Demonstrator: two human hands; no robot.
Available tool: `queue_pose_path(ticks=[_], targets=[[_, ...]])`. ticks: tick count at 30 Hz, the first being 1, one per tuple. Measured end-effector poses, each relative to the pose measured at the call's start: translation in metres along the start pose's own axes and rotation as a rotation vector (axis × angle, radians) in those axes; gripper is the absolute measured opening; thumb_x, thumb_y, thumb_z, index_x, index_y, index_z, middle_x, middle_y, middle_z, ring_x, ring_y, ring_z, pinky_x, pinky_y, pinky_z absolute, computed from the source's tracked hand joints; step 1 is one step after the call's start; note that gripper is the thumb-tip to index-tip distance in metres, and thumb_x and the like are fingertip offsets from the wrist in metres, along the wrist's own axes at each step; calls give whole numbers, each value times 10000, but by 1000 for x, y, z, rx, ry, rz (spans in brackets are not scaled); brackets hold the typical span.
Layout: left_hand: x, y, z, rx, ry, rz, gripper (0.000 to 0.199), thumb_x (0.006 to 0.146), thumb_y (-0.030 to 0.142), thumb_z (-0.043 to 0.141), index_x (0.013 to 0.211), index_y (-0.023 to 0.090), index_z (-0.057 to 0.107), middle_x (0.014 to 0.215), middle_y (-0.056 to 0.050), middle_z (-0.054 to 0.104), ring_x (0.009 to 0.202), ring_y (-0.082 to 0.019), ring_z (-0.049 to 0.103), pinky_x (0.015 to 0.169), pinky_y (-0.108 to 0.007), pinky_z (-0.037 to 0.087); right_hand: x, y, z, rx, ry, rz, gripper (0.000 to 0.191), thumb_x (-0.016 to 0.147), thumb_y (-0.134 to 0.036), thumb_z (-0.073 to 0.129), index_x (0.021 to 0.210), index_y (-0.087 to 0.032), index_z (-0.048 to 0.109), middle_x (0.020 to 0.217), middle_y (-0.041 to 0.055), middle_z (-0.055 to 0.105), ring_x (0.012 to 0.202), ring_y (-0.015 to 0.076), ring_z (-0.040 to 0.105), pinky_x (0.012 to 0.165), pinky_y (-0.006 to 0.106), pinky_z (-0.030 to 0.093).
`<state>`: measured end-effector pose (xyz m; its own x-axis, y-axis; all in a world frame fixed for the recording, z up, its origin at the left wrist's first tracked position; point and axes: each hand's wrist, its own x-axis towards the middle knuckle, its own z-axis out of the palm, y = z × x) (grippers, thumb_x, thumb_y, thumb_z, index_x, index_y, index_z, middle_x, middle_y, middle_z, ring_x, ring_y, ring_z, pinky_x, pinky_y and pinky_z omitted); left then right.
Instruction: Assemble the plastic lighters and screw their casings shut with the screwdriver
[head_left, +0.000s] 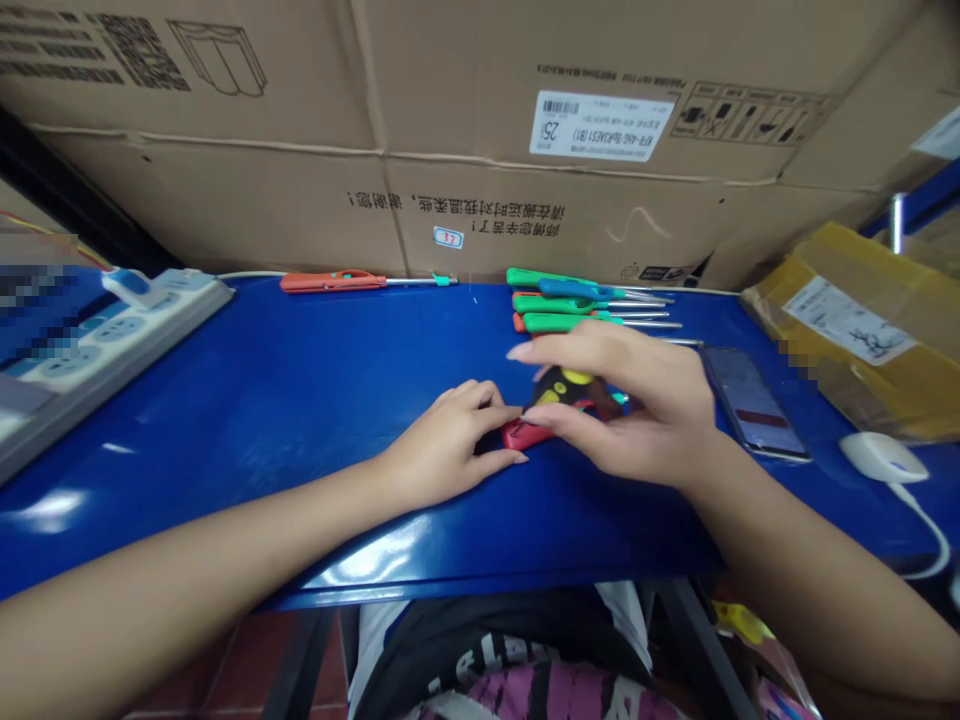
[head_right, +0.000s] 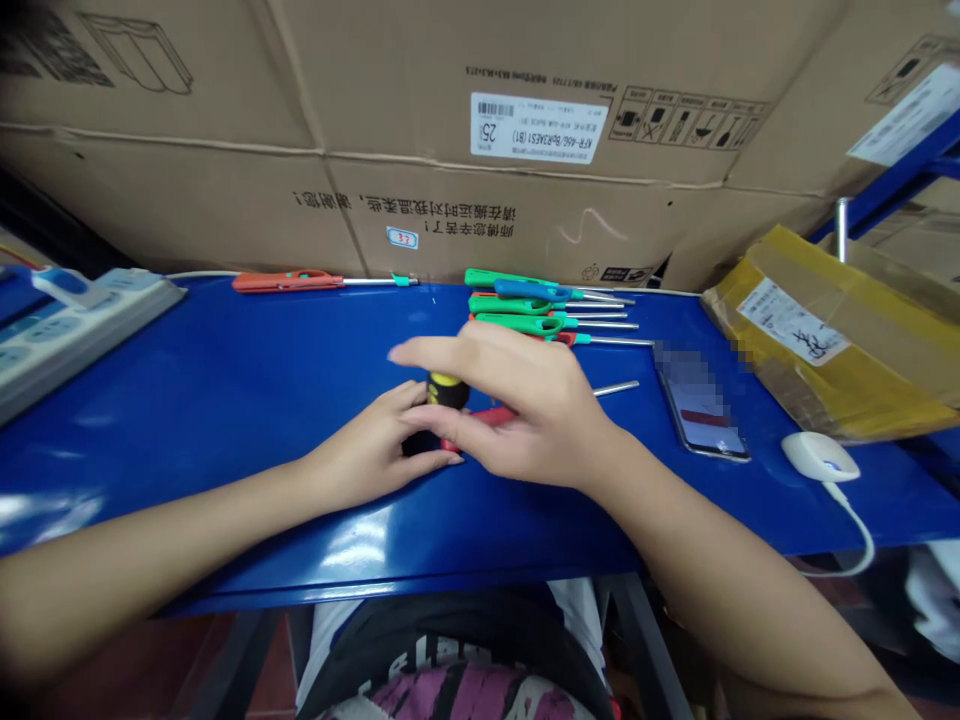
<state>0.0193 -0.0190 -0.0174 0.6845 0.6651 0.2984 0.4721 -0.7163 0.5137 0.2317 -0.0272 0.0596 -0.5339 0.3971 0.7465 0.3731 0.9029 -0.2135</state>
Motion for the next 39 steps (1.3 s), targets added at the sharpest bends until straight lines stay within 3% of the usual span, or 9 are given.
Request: queue_pose_path(ticks=[3,7,13,19,26,30,32,36,39], targets=[[0,0,0,-2,4,-5,353,943,408,671,1241,219,659,1001,-60,589,951,-237,562,878,-404,494,-2,3,3,-75,61,-32,307,920,-346,714,1192,-217,653,1021,50,766,824,167,711,783,286,594],[-1,-1,0,4,-2,7,380,933,430,682,1231,194,669,1084,-91,613,1023,-262,571,935,-432,480,-5,7,7,172,-69,42,425,1056,-297,403,1462,-187,468,1325,115,665,1181,227,658,995,417,554],[0,2,1,-15,3,-23,349,922,392,704,1224,218,676,1017,-65,600,967,-249,573,881,-422,485,-4,8,9,46,100,-12,375,866,-272,768,1223,-243,655,1008,29,767,769,172,698,723,308,590],[0,3,1,-14,3,-15,372,914,413,711,1216,199,683,1043,-79,614,1008,-260,579,908,-431,478,-3,10,4,149,-28,-18,445,1008,-249,445,1446,-198,507,1244,102,714,1014,219,712,898,417,596],[1,4,3,-15,6,-50,337,895,400,735,1167,203,708,1027,-77,634,995,-267,582,900,-439,482,-2,8,8,-29,150,-6,266,883,-288,739,1134,-233,673,1005,40,778,828,183,736,791,317,614],[1,3,4,-22,6,-53,344,904,413,723,1174,201,703,1084,-85,639,1025,-268,583,923,-448,479,0,6,2,107,-60,22,373,1025,-269,453,1369,-173,560,1252,109,716,1108,213,696,950,385,580],[1,3,4,-21,7,-51,344,906,420,720,1171,202,703,1095,-88,640,1039,-272,582,930,-452,477,1,3,-1,145,-127,83,396,1032,-250,432,1411,-192,530,1226,87,727,1050,194,716,917,365,590],[2,4,3,-8,-9,-64,298,909,400,717,1124,194,720,1046,-86,638,1000,-271,581,893,-445,481,1,2,1,-24,33,3,288,920,-261,696,1202,-206,670,1007,45,784,784,160,730,786,292,603],[2,4,3,-14,-2,-58,316,910,409,717,1154,207,713,1030,-73,630,976,-256,576,895,-437,477,-1,5,2,-66,63,-8,275,956,-314,641,1207,-206,668,1025,62,779,853,189,739,812,322,604]])
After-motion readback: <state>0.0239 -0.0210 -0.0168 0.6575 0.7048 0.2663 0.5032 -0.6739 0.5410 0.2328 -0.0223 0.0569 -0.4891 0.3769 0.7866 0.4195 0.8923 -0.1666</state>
